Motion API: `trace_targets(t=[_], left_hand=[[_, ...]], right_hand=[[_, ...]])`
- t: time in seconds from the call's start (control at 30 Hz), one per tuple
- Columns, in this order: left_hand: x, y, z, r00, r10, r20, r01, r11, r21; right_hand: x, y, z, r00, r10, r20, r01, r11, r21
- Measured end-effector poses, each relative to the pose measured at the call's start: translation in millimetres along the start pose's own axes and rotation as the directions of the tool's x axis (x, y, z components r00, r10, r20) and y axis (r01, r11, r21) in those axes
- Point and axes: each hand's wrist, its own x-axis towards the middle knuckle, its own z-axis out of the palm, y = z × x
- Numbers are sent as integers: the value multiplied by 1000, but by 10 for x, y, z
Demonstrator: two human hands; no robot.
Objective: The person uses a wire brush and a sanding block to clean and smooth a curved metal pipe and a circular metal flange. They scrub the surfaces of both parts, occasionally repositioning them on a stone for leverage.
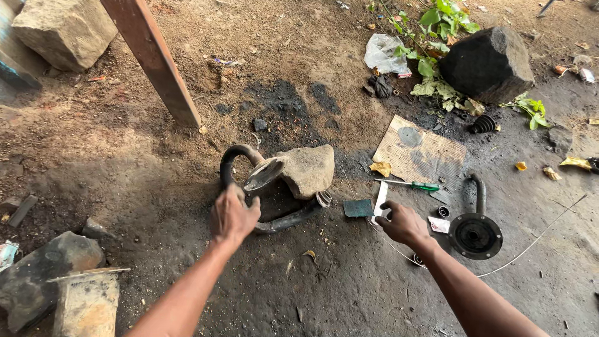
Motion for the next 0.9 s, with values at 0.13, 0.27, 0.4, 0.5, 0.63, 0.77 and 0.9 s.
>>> trace_targets(t=[0.13, 0.27, 0.4, 0.5, 0.63, 0.77, 0.9], left_hand=[[335, 157, -163, 976, 213, -51, -210, 976, 63], [519, 422, -330, 929, 356, 104, -371, 891, 263], [608, 657, -416, 895, 311, 320, -419, 832, 363], [615, 773, -463, 871, 191, 453, -375, 854, 362], [611, 814, -499, 858, 224, 463, -418, 828, 373], [656, 775, -459, 857, 226, 463, -422, 822, 382], [744, 591, -318, 854, 351, 385, -471, 834, 285]], right_hand=[[17, 125, 56, 1000, 0, 17, 1, 999, -41], [121, 225, 28, 1000, 13, 17, -13, 1000, -8], [345, 305, -134, 999, 39, 2, -39, 998, -48], [439, 276, -210, 994, 106, 4, -106, 994, 1], [487, 84, -89, 960, 183, 210, -226, 953, 203], [543, -4, 194, 934, 350, 79, -354, 864, 359], [693, 34, 289, 919, 390, 64, -374, 805, 461]])
